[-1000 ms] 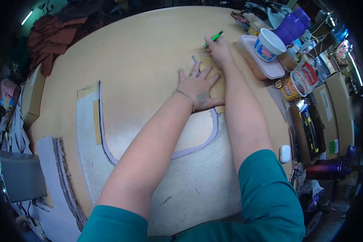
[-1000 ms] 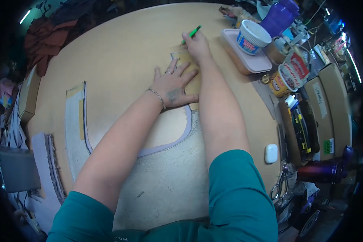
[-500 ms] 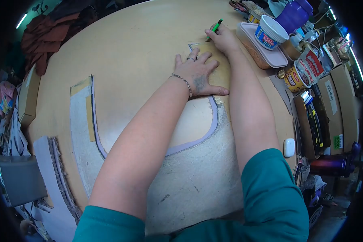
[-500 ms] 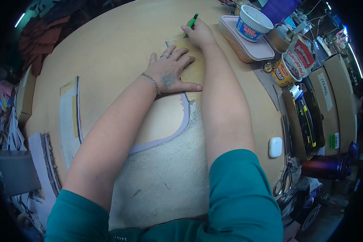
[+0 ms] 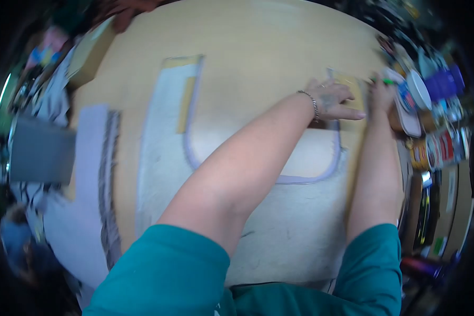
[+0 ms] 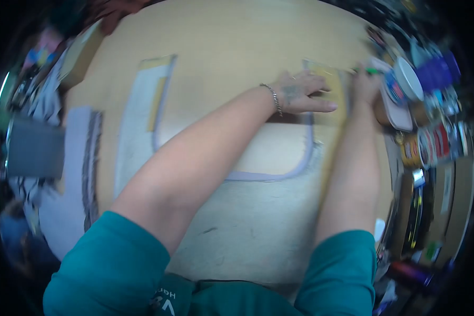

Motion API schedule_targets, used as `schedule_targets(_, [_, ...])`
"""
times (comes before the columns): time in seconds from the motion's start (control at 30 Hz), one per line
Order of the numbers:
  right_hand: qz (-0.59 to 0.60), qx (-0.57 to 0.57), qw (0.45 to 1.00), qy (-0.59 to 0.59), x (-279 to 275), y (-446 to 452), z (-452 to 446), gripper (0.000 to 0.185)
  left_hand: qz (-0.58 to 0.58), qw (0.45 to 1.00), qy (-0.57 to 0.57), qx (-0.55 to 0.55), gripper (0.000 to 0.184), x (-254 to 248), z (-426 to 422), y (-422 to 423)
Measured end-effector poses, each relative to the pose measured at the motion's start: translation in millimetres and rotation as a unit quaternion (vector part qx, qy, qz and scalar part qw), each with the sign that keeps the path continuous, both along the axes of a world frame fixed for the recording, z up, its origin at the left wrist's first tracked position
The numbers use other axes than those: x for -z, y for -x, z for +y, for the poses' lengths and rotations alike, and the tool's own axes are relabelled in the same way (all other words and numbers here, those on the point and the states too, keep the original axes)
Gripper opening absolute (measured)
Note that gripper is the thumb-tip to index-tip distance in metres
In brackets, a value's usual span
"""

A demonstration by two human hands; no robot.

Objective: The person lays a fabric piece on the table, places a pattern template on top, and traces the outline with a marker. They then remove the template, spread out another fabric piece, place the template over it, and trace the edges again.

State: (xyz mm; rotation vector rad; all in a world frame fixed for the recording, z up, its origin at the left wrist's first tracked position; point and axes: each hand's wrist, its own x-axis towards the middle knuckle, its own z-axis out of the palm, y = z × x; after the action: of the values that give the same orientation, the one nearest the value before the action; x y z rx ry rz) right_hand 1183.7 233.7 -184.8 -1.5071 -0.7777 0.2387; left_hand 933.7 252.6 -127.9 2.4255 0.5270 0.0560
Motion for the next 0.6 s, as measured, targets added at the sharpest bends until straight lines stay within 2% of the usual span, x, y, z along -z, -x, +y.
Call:
schedule_targets(0.03, [0.047, 0.008, 0.998, -0.033, -3, 5, -2, 0.017, -0.094, 0.995, 0.013, -0.038, 0.066, 2, 5, 24])
schedule_targets(0.1, [0.065, -0.01, 0.995, -0.076, -3, 6, -2, 0.018, -0.286, 0.953, 0.03, -0.097, 0.055, 11, 5, 81])
schedule_targets(0.13, [0.06, 0.007, 0.996, -0.065, -7, 17, -4, 0.018, -0.287, 0.946, 0.038, -0.146, 0.042, -3, 2, 126])
schedule_targets(0.2, [0.048, 0.049, 0.997, -0.044, -21, 46, -12, 0.018, -0.252, 0.935, 0.01, -0.248, 0.038, -11, -5, 210])
schedule_targets(0.27, [0.018, -0.033, 0.998, -0.041, -22, 92, -15, 0.017, -0.19, 0.906, -0.041, -0.376, 0.031, -1, -20, 270])
schedule_targets(0.3, [0.001, -0.07, 0.997, -0.041, -26, 124, -19, 0.016, -0.139, 0.901, -0.081, -0.403, 0.033, 8, -28, 282])
schedule_targets(0.33, [0.01, -0.129, 0.991, 0.035, -40, 177, -30, 0.014, -0.089, 0.893, -0.12, -0.425, 0.035, 17, -37, 291])
schedule_targets(0.37, [0.093, -0.148, 0.981, 0.084, -52, 236, -42, 0.014, -0.038, 0.882, -0.156, -0.443, 0.038, 22, -44, 296])
schedule_targets(0.4, [0.036, -0.251, 0.961, 0.109, -53, 273, -51, 0.014, -0.026, 0.886, -0.149, -0.439, 0.041, 21, -47, 297])
schedule_targets(0.47, [0.117, -0.36, 0.922, 0.079, -42, 337, -66, 0.013, 0.0, 0.894, -0.131, -0.428, 0.049, 17, -53, 294])
schedule_targets(0.5, [0.133, -0.387, 0.911, 0.043, -36, 360, -73, 0.014, 0.001, 0.9, -0.12, -0.418, 0.054, 19, -52, 296])
schedule_targets(0.53, [0.097, -0.384, 0.917, 0.05, -36, 375, -79, 0.014, 0.002, 0.906, -0.109, -0.41, 0.059, 20, -47, 299])
schedule_targets(0.6, [0.096, -0.369, 0.923, 0.044, -31, 387, -82, 0.013, 0.017, 0.912, -0.097, -0.397, 0.07, 22, -49, 303])
